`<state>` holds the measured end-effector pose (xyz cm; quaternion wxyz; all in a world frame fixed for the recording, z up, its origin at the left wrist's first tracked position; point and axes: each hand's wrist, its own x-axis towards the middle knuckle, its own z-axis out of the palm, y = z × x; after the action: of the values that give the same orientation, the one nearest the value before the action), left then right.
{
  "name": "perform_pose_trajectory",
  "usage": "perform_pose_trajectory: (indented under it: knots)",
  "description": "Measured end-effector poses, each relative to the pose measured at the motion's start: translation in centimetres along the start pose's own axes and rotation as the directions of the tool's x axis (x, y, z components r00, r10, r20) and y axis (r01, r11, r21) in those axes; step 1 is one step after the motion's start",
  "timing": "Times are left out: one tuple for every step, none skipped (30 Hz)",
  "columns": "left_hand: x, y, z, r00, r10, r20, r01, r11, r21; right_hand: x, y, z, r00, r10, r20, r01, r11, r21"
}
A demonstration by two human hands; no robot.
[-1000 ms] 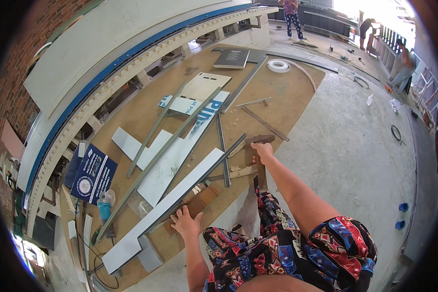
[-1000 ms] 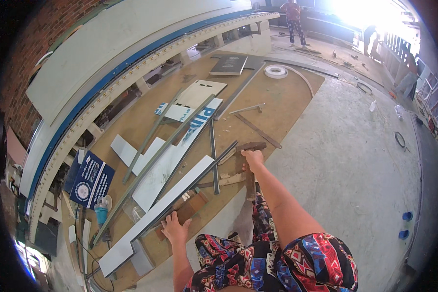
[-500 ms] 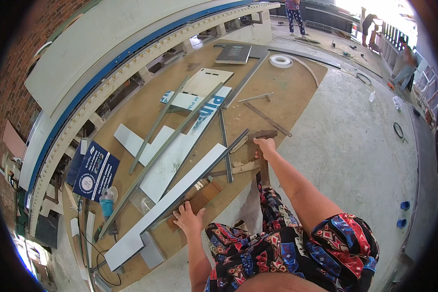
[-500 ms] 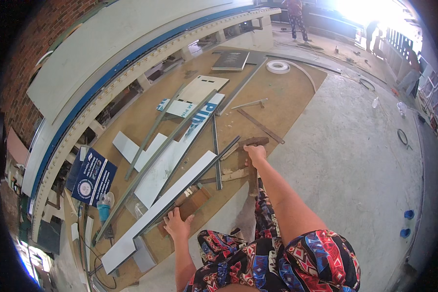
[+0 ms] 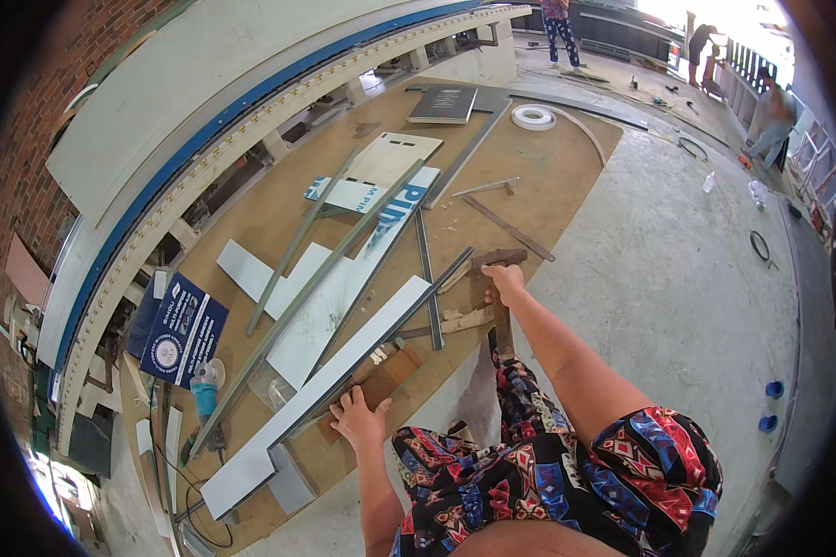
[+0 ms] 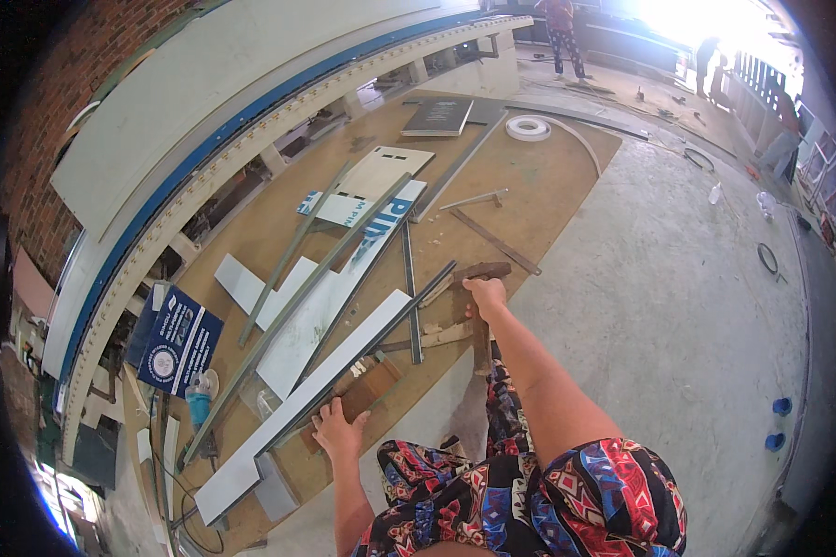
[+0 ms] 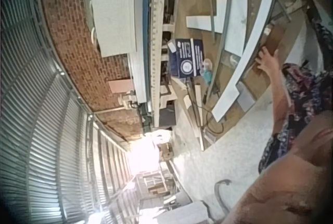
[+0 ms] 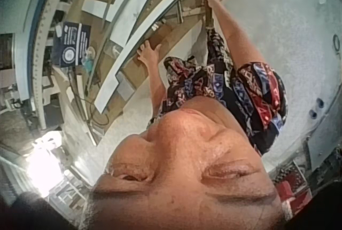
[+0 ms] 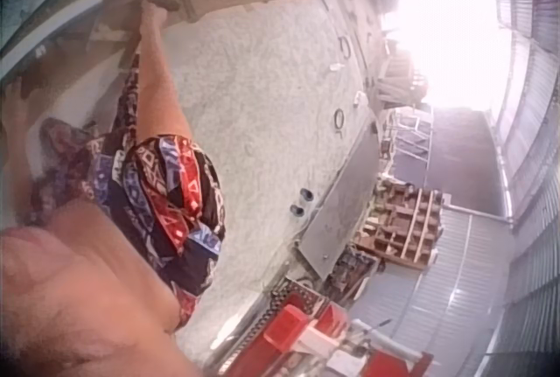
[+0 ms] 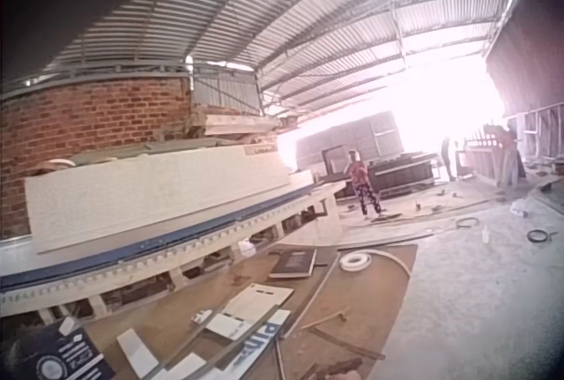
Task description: The person assembles wooden pieces at a workshop table by hand, using a hammer and a metal rule.
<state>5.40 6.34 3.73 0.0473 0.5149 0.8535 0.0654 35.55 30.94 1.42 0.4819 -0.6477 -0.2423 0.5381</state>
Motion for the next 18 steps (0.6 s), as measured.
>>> perform_pose_trajectory:
  knots:
    - [0.03, 0.02, 0.04, 1.0, 0.002, -0.001, -0.002, 1.0, 0.0, 0.08, 0.02, -0.06, 1.0, -0.007, 0.008, 0.007, 1.0, 0.007]
    - [0.06, 0.02, 0.11, 1.0, 0.004, -0.002, -0.004, 1.0, -0.002, 0.15, 0.04, -0.11, 1.0, -0.008, 0.007, 0.008, 1.0, 0.009]
    - [0.1, 0.03, 0.17, 1.0, 0.006, -0.003, -0.006, 1.0, -0.004, 0.23, 0.06, -0.16, 1.0, -0.006, -0.002, 0.006, 1.0, 0.006]
    - [0.11, -0.03, 0.22, 1.0, 0.005, -0.003, -0.005, 1.0, -0.003, 0.15, 0.03, -0.1, 1.0, -0.003, -0.009, 0.003, 1.0, 0.003]
    - [0.12, -0.09, 0.27, 1.0, 0.006, -0.003, -0.006, 1.0, -0.005, 0.07, 0.0, -0.06, 1.0, -0.003, -0.008, 0.003, 1.0, 0.003]
    - [0.13, -0.16, 0.34, 1.0, 0.006, -0.003, -0.006, 1.0, -0.006, -0.02, -0.03, -0.02, 1.0, -0.002, -0.012, 0.002, 1.0, -0.006]
    - [0.14, -0.24, 0.41, 1.0, 0.006, -0.004, -0.006, 1.0, -0.006, -0.01, -0.03, -0.02, 1.0, -0.002, -0.017, 0.002, 1.0, -0.014]
    - [0.13, -0.34, 0.49, 1.0, 0.008, -0.007, -0.009, 1.0, -0.009, -0.01, -0.04, 0.0, 1.0, -0.002, -0.016, 0.002, 1.0, -0.013]
    - [0.12, -0.4, 0.5, 1.0, 0.01, -0.009, -0.01, 1.0, -0.012, -0.01, -0.04, 0.05, 1.0, 0.003, -0.014, -0.003, 1.0, -0.011]
    - [0.13, -0.29, 0.44, 1.0, 0.013, -0.01, -0.013, 1.0, -0.012, 0.16, 0.03, -0.02, 1.0, 0.008, -0.014, -0.008, 1.0, -0.007]
    - [0.08, -0.16, 0.33, 1.0, 0.011, -0.007, -0.011, 1.0, -0.013, 0.33, 0.09, -0.11, 1.0, 0.007, -0.016, -0.007, 1.0, -0.006]
    - [0.07, -0.05, 0.27, 1.0, 0.008, -0.004, -0.008, 1.0, -0.014, 0.5, 0.16, -0.21, 1.0, 0.009, -0.014, -0.009, 1.0, -0.013]
    - [0.07, -0.1, 0.29, 1.0, 0.007, -0.005, -0.007, 1.0, -0.014, 0.45, 0.16, -0.15, 1.0, 0.013, -0.01, -0.013, 1.0, -0.021]
    - [0.07, -0.17, 0.35, 1.0, 0.003, -0.004, -0.003, 1.0, -0.01, 0.39, 0.19, -0.1, 1.0, 0.012, -0.008, -0.013, 1.0, -0.021]
    - [0.06, -0.22, 0.38, 1.0, -0.001, -0.003, 0.001, 1.0, -0.006, 0.31, 0.22, -0.08, 1.0, 0.016, 0.002, -0.016, 1.0, -0.004]
    - [0.05, -0.15, 0.31, 1.0, -0.001, -0.004, 0.001, 1.0, -0.006, 0.26, 0.2, -0.14, 1.0, 0.02, 0.011, -0.02, 1.0, 0.013]
    - [0.0, -0.05, 0.16, 1.0, -0.002, 0.003, 0.002, 1.0, -0.011, 0.23, 0.17, -0.18, 1.0, 0.019, 0.01, -0.02, 1.0, 0.013]
    - [-0.01, 0.01, 0.09, 1.0, -0.002, 0.009, 0.003, 1.0, -0.016, 0.2, 0.14, -0.22, 1.0, 0.015, 0.008, -0.015, 1.0, 0.008]
